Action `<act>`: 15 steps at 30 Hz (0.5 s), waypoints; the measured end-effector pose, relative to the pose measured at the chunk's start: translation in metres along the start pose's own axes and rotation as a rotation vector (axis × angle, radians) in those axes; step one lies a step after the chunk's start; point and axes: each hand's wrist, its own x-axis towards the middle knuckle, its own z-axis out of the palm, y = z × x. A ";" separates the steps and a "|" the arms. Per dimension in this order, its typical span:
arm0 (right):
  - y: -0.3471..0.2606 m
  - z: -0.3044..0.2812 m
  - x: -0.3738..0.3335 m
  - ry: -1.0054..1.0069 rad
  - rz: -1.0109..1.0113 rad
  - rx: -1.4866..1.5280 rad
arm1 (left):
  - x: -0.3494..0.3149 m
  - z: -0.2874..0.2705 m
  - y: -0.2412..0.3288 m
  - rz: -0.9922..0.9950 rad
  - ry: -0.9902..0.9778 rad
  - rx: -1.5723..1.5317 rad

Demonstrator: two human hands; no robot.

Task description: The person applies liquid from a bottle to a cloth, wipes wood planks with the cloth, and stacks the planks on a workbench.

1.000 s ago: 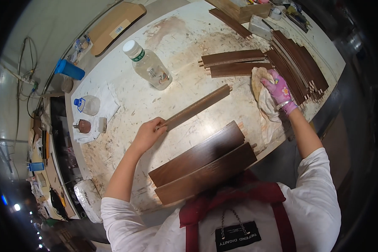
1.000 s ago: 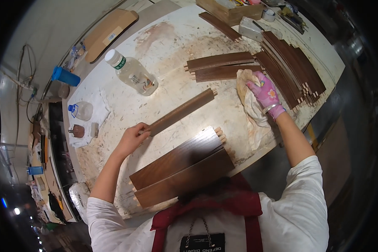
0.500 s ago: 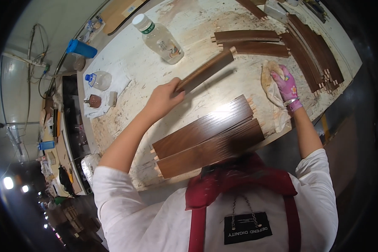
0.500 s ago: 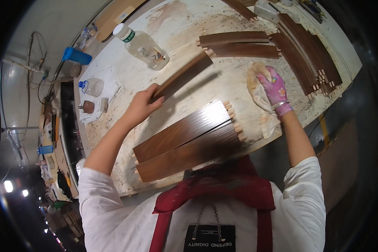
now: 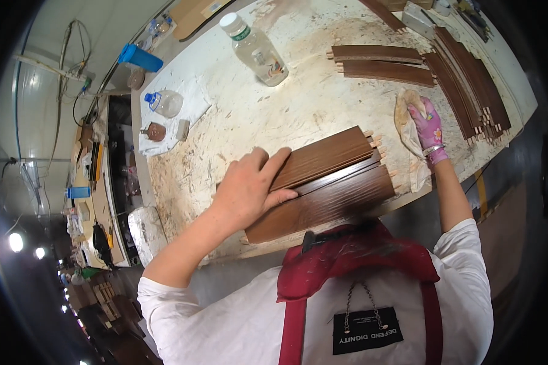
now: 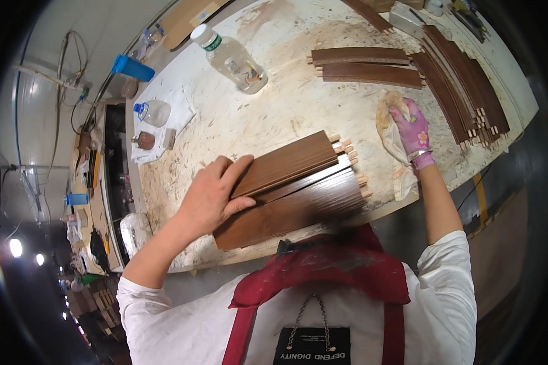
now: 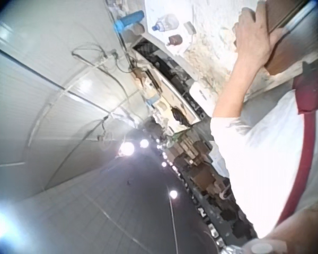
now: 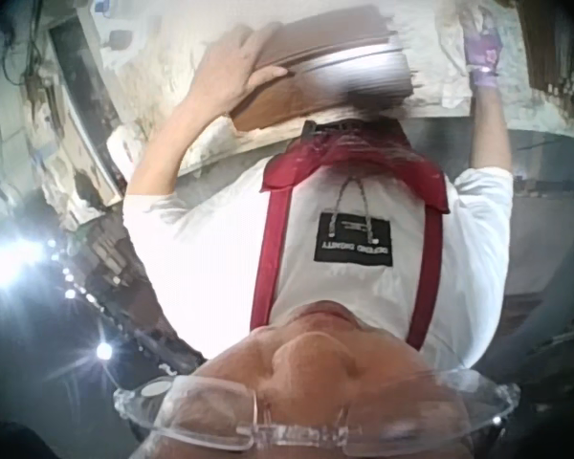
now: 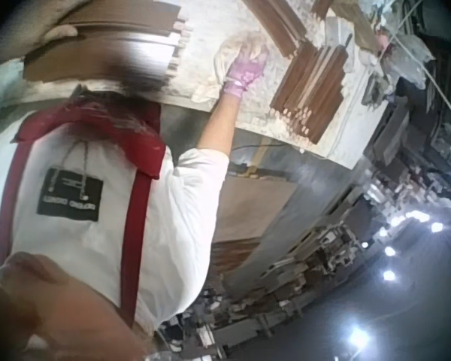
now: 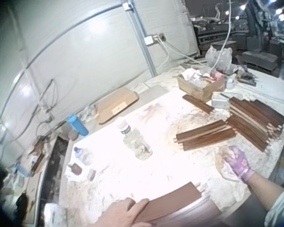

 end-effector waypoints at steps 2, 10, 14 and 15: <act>-0.001 0.003 0.000 -0.029 0.002 -0.013 | -0.002 0.008 0.001 -0.010 -0.040 -0.038; -0.012 -0.006 -0.001 0.012 0.022 -0.175 | 0.008 -0.002 -0.003 0.094 -0.095 -0.204; -0.014 -0.004 -0.006 0.016 -0.008 -0.184 | 0.044 -0.015 -0.006 0.242 -0.134 -0.300; -0.012 -0.007 -0.005 0.045 -0.005 -0.190 | 0.064 -0.018 -0.002 0.261 -0.064 -0.288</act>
